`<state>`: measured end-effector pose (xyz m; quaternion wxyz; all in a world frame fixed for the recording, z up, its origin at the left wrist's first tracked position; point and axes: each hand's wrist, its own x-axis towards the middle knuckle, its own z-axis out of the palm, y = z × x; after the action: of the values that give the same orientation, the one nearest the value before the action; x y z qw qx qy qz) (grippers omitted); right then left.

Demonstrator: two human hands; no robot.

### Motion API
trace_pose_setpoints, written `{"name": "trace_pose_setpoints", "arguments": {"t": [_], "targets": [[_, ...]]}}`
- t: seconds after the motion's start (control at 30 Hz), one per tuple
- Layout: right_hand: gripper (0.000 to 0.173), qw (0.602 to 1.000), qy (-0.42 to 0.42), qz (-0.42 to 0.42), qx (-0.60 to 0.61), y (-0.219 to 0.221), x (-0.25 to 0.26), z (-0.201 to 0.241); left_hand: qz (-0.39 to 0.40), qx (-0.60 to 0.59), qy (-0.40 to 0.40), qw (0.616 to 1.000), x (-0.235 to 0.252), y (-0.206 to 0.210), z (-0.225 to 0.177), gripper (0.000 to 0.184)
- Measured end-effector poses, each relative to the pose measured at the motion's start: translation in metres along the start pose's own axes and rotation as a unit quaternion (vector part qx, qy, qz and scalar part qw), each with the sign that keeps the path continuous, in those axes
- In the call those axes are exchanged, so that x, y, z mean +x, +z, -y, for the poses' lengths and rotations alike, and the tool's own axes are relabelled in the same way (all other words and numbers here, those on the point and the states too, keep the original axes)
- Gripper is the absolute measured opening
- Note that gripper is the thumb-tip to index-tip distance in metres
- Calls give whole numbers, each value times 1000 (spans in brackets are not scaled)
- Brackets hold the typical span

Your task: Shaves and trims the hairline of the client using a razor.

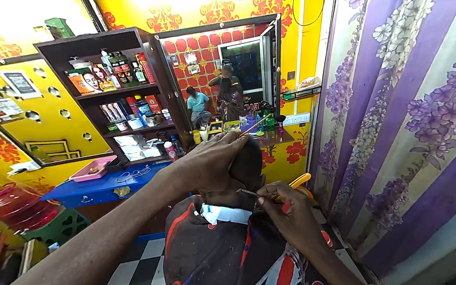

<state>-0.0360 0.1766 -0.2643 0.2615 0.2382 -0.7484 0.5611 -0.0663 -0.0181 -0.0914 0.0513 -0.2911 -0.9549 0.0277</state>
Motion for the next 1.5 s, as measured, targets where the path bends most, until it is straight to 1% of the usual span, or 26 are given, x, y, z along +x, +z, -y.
{"name": "trace_pose_setpoints", "arguments": {"t": [0.27,0.43,0.57,0.63,0.67,0.73,0.8,0.9,0.93,1.0,1.07,1.17,1.27,1.33,1.5], "targets": [[11,1000,-17,13,-16,4,10,-5,7,-1,0,1000,1,-2,4,118],[12,999,-23,27,-40,6,12,-7,-10,-8,13,1000,1,1,10,112],[13,995,-16,90,-42,0,14,-8,-20,-14,12,1000,1,3,12,111],[16,990,-5,141,-23,-4,15,-7,-14,-14,5,1000,0,2,12,110],[17,989,-4,149,-14,-5,15,-7,-18,-13,10,1000,0,3,13,110],[15,993,-9,118,-12,-4,15,-6,-35,-15,22,999,1,5,15,108],[14,995,-16,97,-23,-4,14,-6,-34,-16,16,999,1,4,13,107],[17,989,-27,136,-45,-10,11,-1,-31,-20,22,999,0,5,12,105],[16,990,-34,128,-51,-12,11,3,-31,-26,33,999,-1,5,15,103],[15,994,-59,69,-65,-13,15,14,-27,-55,63,996,-4,1,23,102],[17,987,-101,23,-123,-13,21,27,-10,-87,89,992,-7,-6,33,107],[17,962,-160,32,-218,-5,27,45,20,-114,95,989,-12,-12,39,116],[18,935,-203,37,-289,7,29,56,21,-102,102,989,-15,-8,43,116],[19,925,-214,42,-312,12,30,59,6,-94,113,989,-15,-4,45,116],[19,915,-219,46,-336,15,33,59,13,-75,104,992,-14,-3,47,116]]}}
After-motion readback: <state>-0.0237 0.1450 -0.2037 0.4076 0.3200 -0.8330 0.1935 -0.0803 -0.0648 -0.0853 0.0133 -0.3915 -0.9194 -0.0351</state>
